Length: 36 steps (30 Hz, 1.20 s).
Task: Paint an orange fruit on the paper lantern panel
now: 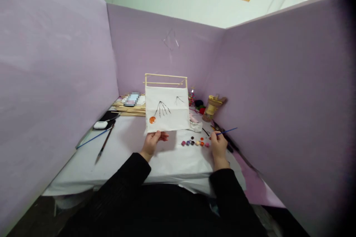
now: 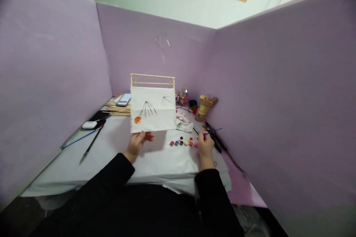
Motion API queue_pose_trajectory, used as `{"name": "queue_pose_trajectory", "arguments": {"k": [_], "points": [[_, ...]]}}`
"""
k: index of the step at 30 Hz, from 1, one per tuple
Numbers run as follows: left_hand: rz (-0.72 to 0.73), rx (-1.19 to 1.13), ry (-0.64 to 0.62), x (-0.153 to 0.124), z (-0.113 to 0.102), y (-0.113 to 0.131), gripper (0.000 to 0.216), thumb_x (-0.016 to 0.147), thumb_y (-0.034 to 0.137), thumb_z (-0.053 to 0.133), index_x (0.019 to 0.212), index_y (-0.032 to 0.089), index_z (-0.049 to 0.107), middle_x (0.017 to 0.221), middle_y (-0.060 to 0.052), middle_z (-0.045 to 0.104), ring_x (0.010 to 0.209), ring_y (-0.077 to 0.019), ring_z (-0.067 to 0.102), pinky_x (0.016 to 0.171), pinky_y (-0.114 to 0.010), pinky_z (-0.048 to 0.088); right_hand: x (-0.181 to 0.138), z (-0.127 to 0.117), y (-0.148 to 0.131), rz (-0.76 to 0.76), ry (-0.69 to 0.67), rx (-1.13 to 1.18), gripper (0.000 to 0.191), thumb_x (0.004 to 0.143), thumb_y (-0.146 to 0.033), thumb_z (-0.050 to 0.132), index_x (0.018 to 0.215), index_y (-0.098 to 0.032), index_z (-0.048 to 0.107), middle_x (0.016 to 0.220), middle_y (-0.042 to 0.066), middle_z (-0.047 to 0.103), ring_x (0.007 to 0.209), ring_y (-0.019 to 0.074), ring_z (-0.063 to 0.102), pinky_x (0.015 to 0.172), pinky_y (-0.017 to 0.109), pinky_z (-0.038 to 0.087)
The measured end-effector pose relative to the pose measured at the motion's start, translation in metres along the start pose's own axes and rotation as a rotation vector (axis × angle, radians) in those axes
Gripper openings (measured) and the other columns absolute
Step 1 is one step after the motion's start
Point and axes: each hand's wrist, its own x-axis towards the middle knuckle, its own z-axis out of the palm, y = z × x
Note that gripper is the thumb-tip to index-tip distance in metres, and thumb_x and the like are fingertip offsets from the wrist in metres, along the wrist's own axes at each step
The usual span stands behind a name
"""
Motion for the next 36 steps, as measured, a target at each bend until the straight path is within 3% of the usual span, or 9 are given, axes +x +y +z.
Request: {"name": "queue_pose_trajectory", "arguments": {"k": [10,15,23,36], "points": [[0.011,-0.014,-0.007,0.004,0.0,-0.001,0.042,0.076,0.051,0.064,0.073,0.01,0.071,0.073,-0.011,0.074,0.061,-0.0173,0.066,0.063,-0.031,0.053,0.003,0.005,0.004,-0.013,-0.115,-0.087,0.041,0.075,-0.051,0.049,0.077,-0.013,0.065,0.058,0.003,0.062,0.055,0.0159,0.053,0.054,0.025,0.041],[0.004,0.004,-0.008,0.003,0.0,0.0,0.043,0.076,0.052,0.063,0.073,0.01,0.071,0.073,-0.011,0.074,0.062,-0.0184,0.066,0.065,-0.032,0.054,0.005,0.008,0.01,-0.02,-0.152,-0.112,0.039,0.074,-0.049,0.05,0.074,-0.014,0.066,0.057,0.004,0.062,0.056,0.0169,0.054,0.055,0.025,0.042],[0.011,0.01,-0.013,0.003,0.001,-0.002,0.043,0.076,0.052,0.062,0.073,0.01,0.07,0.074,-0.012,0.074,0.062,-0.0185,0.066,0.064,-0.033,0.053,0.006,0.008,0.018,-0.024,-0.159,-0.137,0.041,0.075,-0.047,0.047,0.081,-0.011,0.067,0.069,0.007,0.067,0.064,0.0184,0.058,0.058,0.026,0.045],[0.008,0.004,-0.019,0.002,0.002,-0.001,0.04,0.076,0.05,0.063,0.074,0.011,0.07,0.073,-0.011,0.074,0.062,-0.0183,0.066,0.063,-0.032,0.054,0.007,0.011,0.017,0.005,-0.185,-0.143,0.04,0.073,-0.049,0.049,0.075,-0.014,0.065,0.058,0.003,0.063,0.054,0.0167,0.055,0.054,0.026,0.043]]}}
